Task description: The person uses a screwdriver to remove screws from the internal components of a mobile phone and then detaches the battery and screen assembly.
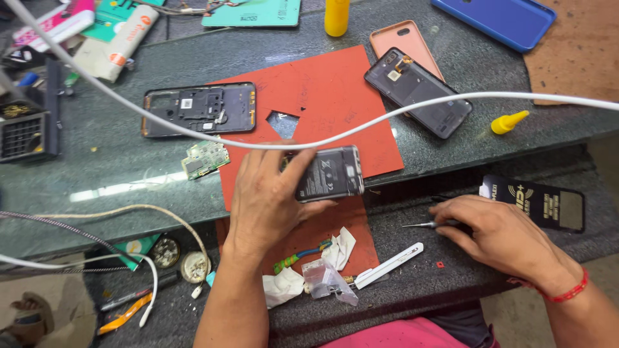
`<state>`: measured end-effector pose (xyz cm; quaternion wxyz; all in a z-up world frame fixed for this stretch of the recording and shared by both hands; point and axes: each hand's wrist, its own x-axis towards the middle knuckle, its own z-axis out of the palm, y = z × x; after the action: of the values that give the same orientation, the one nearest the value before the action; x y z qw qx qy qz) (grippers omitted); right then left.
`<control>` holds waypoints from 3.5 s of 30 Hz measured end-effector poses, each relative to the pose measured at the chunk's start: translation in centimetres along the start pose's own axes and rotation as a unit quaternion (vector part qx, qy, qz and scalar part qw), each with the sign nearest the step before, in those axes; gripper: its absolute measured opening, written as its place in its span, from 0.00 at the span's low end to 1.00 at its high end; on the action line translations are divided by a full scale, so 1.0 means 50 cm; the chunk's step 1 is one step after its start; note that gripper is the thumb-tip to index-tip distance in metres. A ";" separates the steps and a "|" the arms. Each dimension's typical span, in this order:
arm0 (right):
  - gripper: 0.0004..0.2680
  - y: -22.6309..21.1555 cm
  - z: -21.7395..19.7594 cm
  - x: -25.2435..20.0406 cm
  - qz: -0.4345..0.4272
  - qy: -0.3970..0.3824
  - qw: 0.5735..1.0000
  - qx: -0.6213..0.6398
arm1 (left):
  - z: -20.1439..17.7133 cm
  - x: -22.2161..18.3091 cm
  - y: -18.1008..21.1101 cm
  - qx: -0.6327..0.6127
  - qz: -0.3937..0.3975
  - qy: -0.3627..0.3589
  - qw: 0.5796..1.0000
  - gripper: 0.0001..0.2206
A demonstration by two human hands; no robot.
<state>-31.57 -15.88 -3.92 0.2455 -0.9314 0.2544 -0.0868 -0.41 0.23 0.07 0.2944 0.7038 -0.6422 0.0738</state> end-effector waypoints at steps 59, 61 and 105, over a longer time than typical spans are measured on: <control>0.20 -0.074 0.061 0.244 -0.031 -0.028 0.704 0.708 | 0.078 0.016 -0.003 -0.730 -0.171 0.015 0.662 0.24; 0.20 -0.071 0.061 0.244 -0.031 -0.028 0.706 0.707 | 0.081 0.015 -0.004 -0.733 -0.171 0.016 0.658 0.25; 0.20 -0.078 0.080 0.221 -0.071 -0.024 0.814 0.576 | 0.086 0.003 -0.004 -0.708 -0.141 0.156 0.674 0.17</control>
<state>-19.29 -17.00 -5.01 0.7366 -0.6365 0.0853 -0.2124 -1.40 -2.09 -3.43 0.8075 0.3451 -0.3397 -0.3368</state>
